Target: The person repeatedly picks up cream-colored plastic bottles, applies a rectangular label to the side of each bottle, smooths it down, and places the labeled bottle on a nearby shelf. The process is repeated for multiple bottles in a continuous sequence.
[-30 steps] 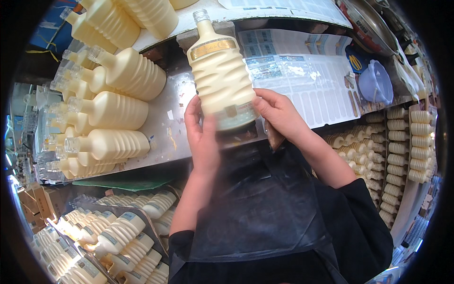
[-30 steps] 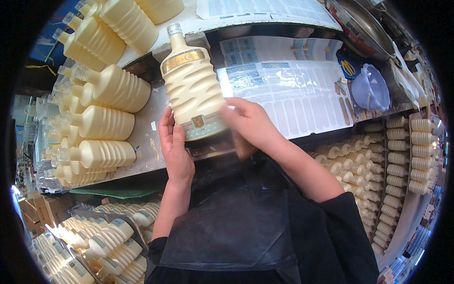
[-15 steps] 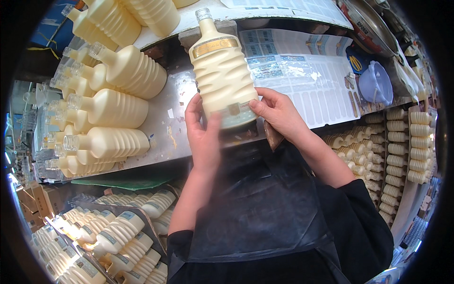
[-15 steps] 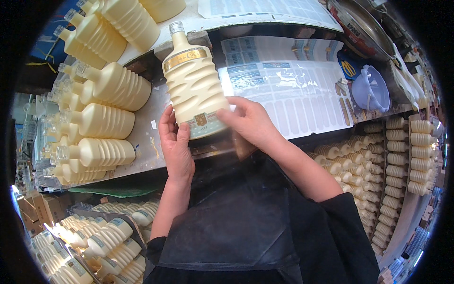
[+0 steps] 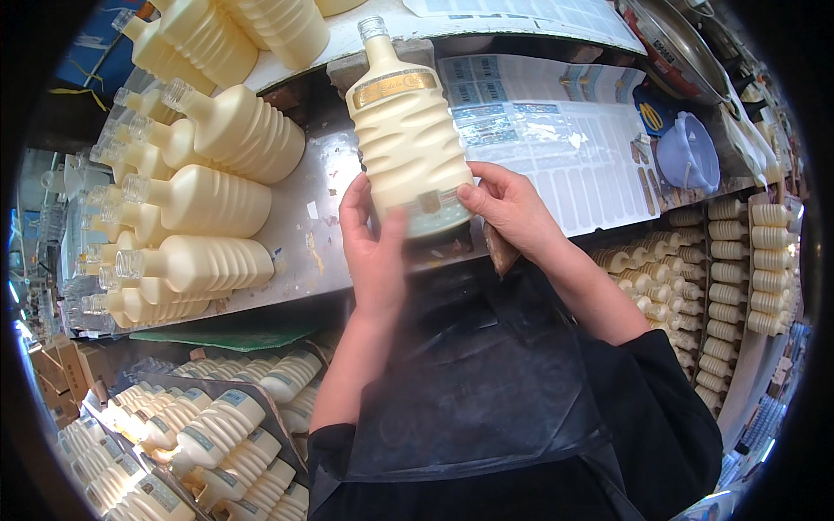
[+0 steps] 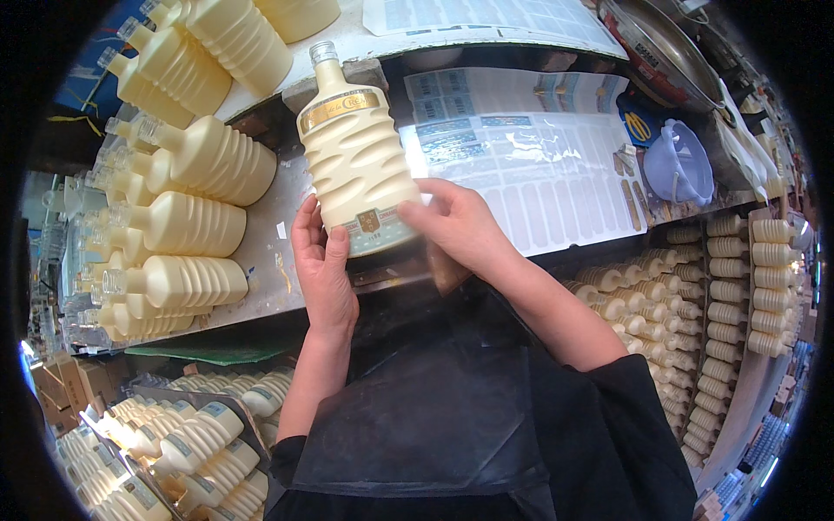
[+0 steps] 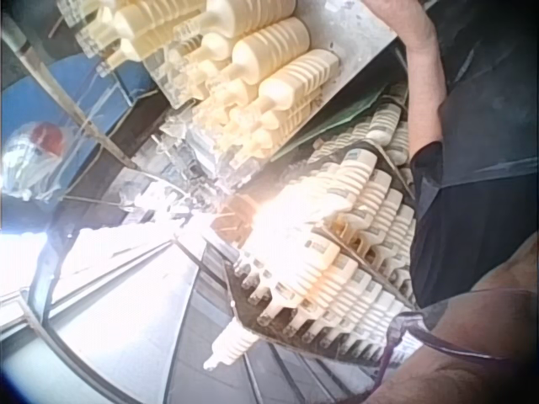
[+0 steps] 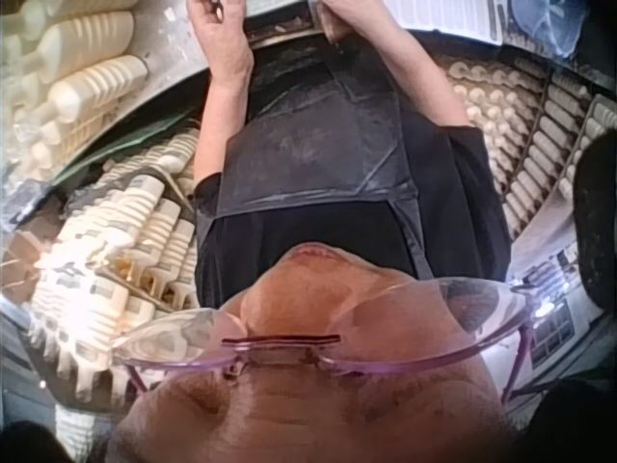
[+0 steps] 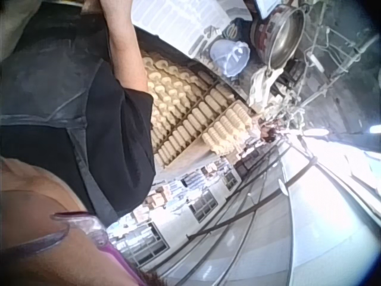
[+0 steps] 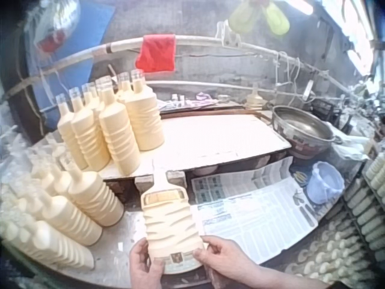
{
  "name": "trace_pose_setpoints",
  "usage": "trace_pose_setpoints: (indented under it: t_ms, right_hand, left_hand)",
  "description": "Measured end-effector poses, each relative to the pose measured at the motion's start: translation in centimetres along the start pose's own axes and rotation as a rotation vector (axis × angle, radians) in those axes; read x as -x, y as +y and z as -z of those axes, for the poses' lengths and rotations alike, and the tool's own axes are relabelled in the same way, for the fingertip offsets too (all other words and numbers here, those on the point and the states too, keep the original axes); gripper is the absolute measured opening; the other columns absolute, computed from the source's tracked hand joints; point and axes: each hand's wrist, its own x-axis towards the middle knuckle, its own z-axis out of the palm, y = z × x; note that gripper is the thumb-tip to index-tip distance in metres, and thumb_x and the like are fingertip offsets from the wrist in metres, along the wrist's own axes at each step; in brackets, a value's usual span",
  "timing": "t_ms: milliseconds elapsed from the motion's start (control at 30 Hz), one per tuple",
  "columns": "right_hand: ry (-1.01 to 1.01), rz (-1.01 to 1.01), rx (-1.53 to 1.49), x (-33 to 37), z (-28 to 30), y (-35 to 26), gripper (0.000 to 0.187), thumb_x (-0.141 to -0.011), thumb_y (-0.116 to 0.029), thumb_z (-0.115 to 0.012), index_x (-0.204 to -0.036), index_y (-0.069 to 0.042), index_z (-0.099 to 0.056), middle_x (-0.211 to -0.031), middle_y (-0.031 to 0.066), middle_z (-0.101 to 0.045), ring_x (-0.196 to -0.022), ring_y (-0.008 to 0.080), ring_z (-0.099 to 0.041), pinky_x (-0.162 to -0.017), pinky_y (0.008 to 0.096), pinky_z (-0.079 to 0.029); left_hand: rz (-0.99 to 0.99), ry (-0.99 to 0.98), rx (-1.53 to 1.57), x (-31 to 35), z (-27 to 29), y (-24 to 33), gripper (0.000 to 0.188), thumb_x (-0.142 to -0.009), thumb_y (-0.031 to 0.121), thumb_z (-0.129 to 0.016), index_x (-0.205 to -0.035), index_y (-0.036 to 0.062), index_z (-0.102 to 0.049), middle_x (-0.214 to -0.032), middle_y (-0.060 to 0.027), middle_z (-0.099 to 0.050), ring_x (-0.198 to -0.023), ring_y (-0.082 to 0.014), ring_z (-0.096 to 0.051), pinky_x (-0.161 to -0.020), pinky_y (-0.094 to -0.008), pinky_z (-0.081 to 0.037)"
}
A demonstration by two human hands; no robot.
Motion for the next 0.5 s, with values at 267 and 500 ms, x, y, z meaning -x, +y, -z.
trace_pose_setpoints:
  t_ms: [267,500]
  right_hand:
    - [-0.002,-0.019,0.031,0.12,0.06,-0.35,0.047,-0.102,-0.027,-0.068,-0.138,0.001,-0.06,-0.09,-0.0016,-0.065,-0.08,0.0034,-0.054,-0.072,0.0208,-0.045]
    - [-0.06,0.083,-0.089,-0.03,0.67,-0.56,0.051,-0.103,-0.034,-0.066,-0.139,0.001,-0.058,-0.089,-0.0017,-0.064,-0.077,0.0027,-0.053,-0.07,0.0201,-0.045]
  left_hand:
    - [-0.024,0.005,-0.034,-0.05,0.0,-0.17,0.063,-0.099,0.017,-0.067,-0.149,-0.0016,-0.036,-0.149,-0.0178,-0.045,-0.139,-0.0254,-0.043,-0.118,-0.0404,-0.033]
    - [-0.029,0.001,0.07,0.16,0.24,-0.34,0.05,-0.107,0.012,-0.053,-0.154,0.005,-0.039,-0.143,-0.0109,-0.051,-0.131,-0.0193,-0.049,-0.115,-0.0357,-0.036]
